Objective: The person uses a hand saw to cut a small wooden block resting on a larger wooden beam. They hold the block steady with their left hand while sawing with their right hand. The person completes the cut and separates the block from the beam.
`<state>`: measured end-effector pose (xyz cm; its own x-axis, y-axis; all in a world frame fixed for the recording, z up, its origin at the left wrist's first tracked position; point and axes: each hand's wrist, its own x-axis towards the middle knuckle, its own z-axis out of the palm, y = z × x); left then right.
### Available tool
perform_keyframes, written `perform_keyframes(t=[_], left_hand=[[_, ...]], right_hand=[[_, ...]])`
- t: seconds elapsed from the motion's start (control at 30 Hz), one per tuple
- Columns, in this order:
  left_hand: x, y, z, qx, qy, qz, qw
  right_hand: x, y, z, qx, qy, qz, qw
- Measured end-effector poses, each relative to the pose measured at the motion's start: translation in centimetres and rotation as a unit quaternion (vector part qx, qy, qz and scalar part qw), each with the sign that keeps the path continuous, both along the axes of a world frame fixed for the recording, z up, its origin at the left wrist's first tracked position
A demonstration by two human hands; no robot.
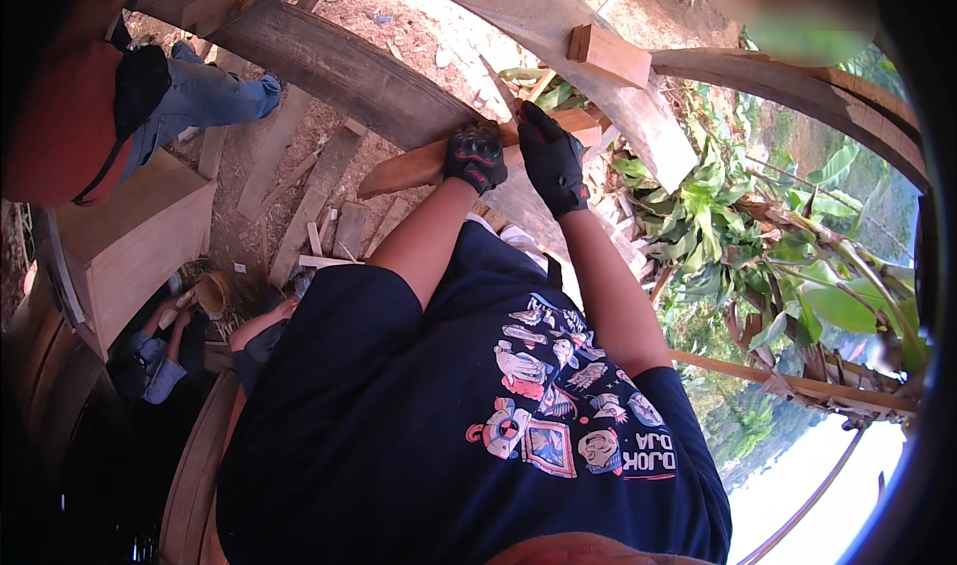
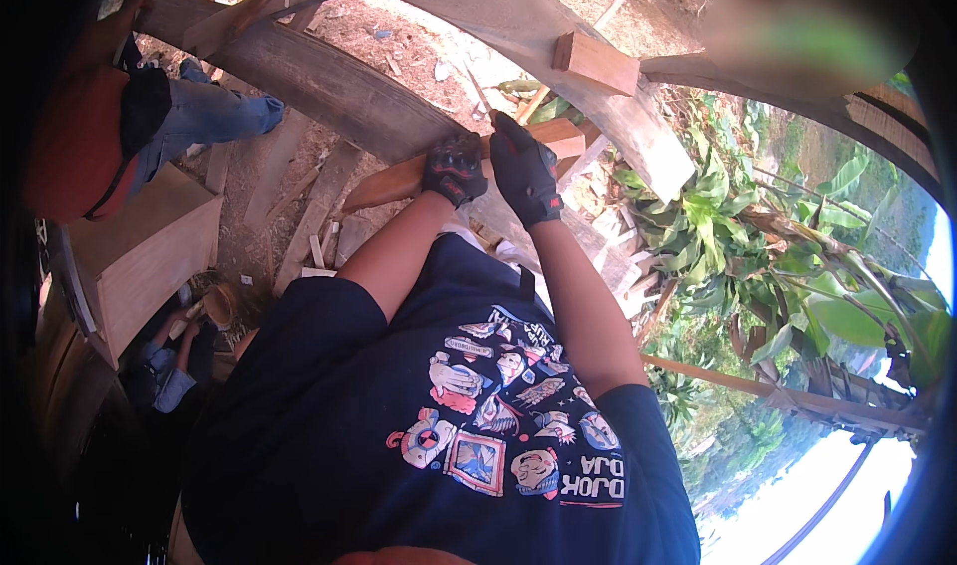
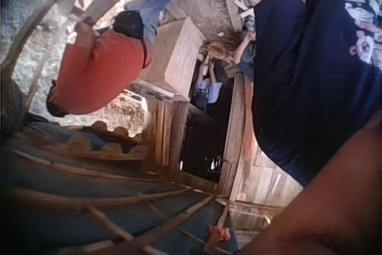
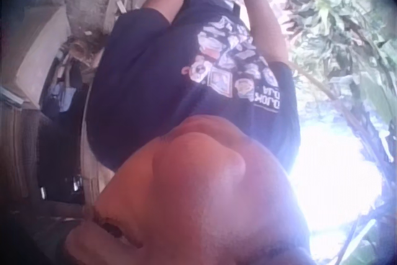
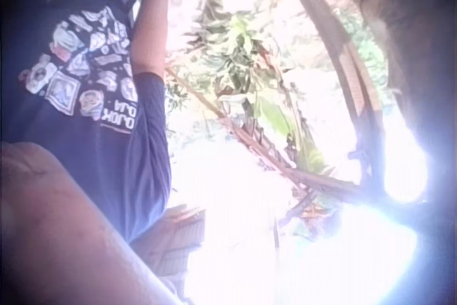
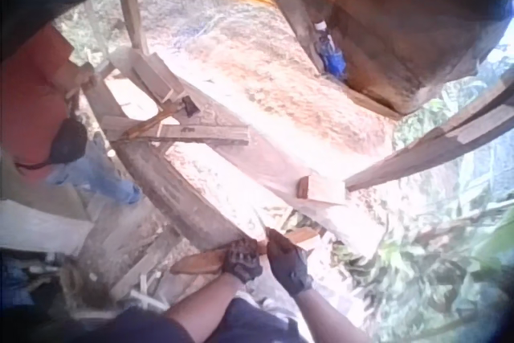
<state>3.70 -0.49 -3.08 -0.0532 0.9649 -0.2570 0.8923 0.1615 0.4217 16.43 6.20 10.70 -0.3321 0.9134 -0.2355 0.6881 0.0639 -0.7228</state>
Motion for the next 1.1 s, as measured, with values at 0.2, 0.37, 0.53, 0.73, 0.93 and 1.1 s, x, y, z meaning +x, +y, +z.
perform_keyframes(t=[0.2,0.37,0.53,0.73,0.93,1.1], left_hand=[[-0.9,0.7,3.0,-0.068,0.018,0.011,0.997],[-1.5,0.9,3.6,-0.094,-0.01,0.01,0.995],[-0.3,-1.0,1.7,-0.019,-0.019,0.009,1.0],[1.4,-2.6,1.4,-0.023,0.0,0.032,0.999],[1.5,-1.9,0.6,-0.061,-0.039,0.056,0.996],[1.5,-2.0,2.2,-0.111,-0.047,0.059,0.991]], right_hand=[[6.0,-6.8,9.9,-0.034,0.027,0.003,0.999],[7.7,-8.0,16.7,-0.089,-0.061,0.021,0.994],[6.0,-5.8,17.6,-0.043,-0.03,0.034,0.998],[4.3,-4.1,18.9,-0.099,-0.067,0.051,0.992],[3.8,-2.1,13.9,-0.056,-0.05,0.116,0.99],[2.3,-0.4,5.5,0.001,-0.018,0.13,0.991]])
